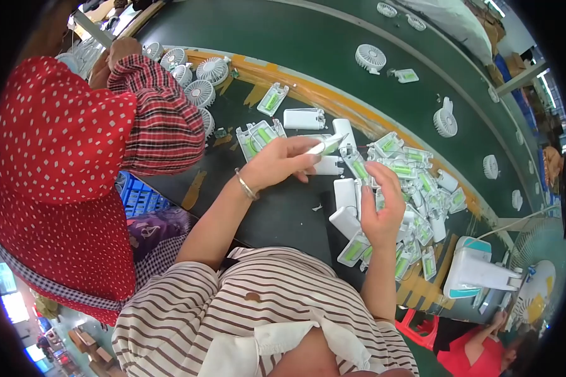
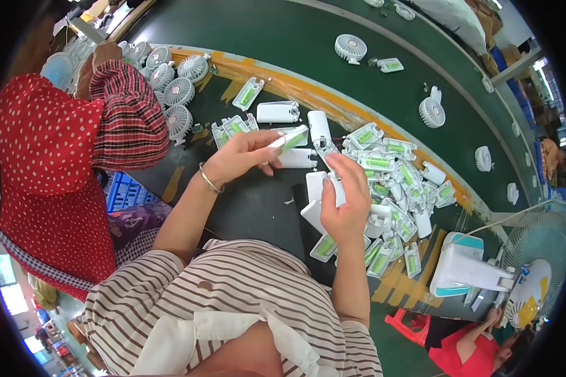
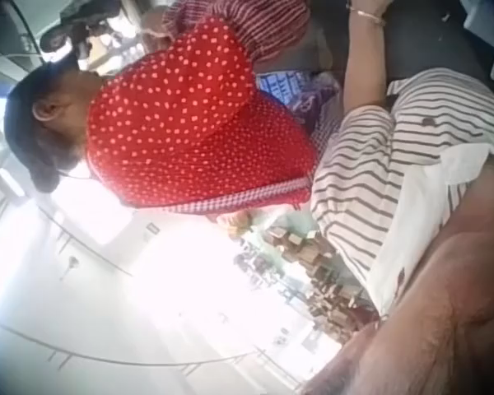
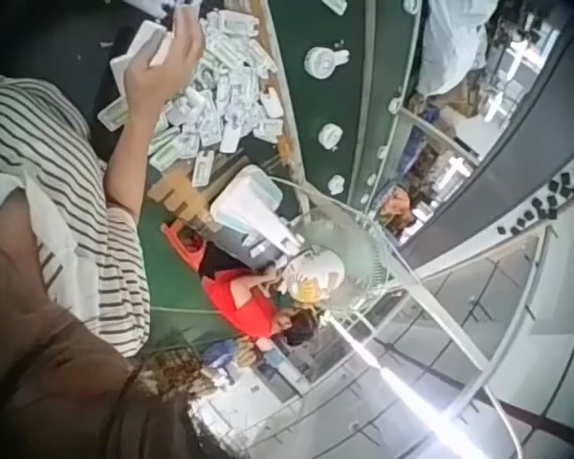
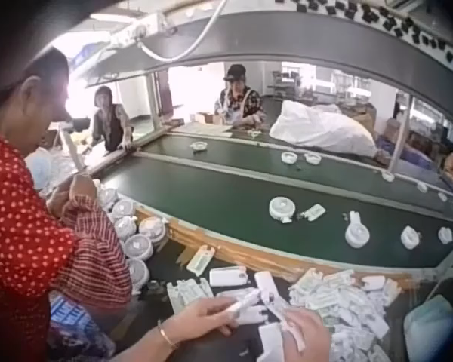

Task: The person assembles portable fans by connecting and testing circuit boards and LED lights with battery components by hand, fitting the parts together, and placing the fan assemblies onto the conveyor belt.

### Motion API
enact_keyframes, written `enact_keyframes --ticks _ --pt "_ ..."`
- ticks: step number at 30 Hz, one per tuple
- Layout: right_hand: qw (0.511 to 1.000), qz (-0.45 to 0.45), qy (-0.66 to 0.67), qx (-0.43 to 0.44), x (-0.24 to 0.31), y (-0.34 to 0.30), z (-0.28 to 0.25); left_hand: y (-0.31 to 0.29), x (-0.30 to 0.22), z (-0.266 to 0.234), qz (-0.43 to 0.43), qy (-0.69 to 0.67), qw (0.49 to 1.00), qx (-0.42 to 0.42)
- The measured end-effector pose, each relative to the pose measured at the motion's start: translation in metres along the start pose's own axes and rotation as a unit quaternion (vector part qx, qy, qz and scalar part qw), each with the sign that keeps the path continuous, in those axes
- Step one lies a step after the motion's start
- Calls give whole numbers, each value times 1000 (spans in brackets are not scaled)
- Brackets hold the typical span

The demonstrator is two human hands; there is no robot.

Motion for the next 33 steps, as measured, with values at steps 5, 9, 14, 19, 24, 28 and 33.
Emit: enact_keyframes --ticks 5,9,14,19,24,28,33 --pt "996 -64 11 -54 56 -9 18 -48 9 17 -65 -202 972 97" --pt "995 -87 -15 -34 58 -4 31 -60 9 36 -63 -205 968 133" --pt "998 -42 37 26 39 -12 48 -67 13 48 -78 -156 970 169" --pt "998 -5 69 3 33 -26 49 -67 -3 4 28 -9 997 -69" --pt "993 -110 -42 16 58 -34 50 -74 -11 24 -11 0 1000 -18" --pt "976 38 215 26 28 -42 49 -78 -18 32 14 15 1000 18" --pt "795 302 524 41 -16 -73 78 -76 -31 35 84 132 986 58"
Point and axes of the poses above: each hand's wrist, its own y-axis towards the middle knuckle, its own z-axis out of the palm, x = y × z, the point moved 9 cm from there along y, towards the middle knuckle, and after that the axes turned 7 degrees about y, right-handed, at the moved point
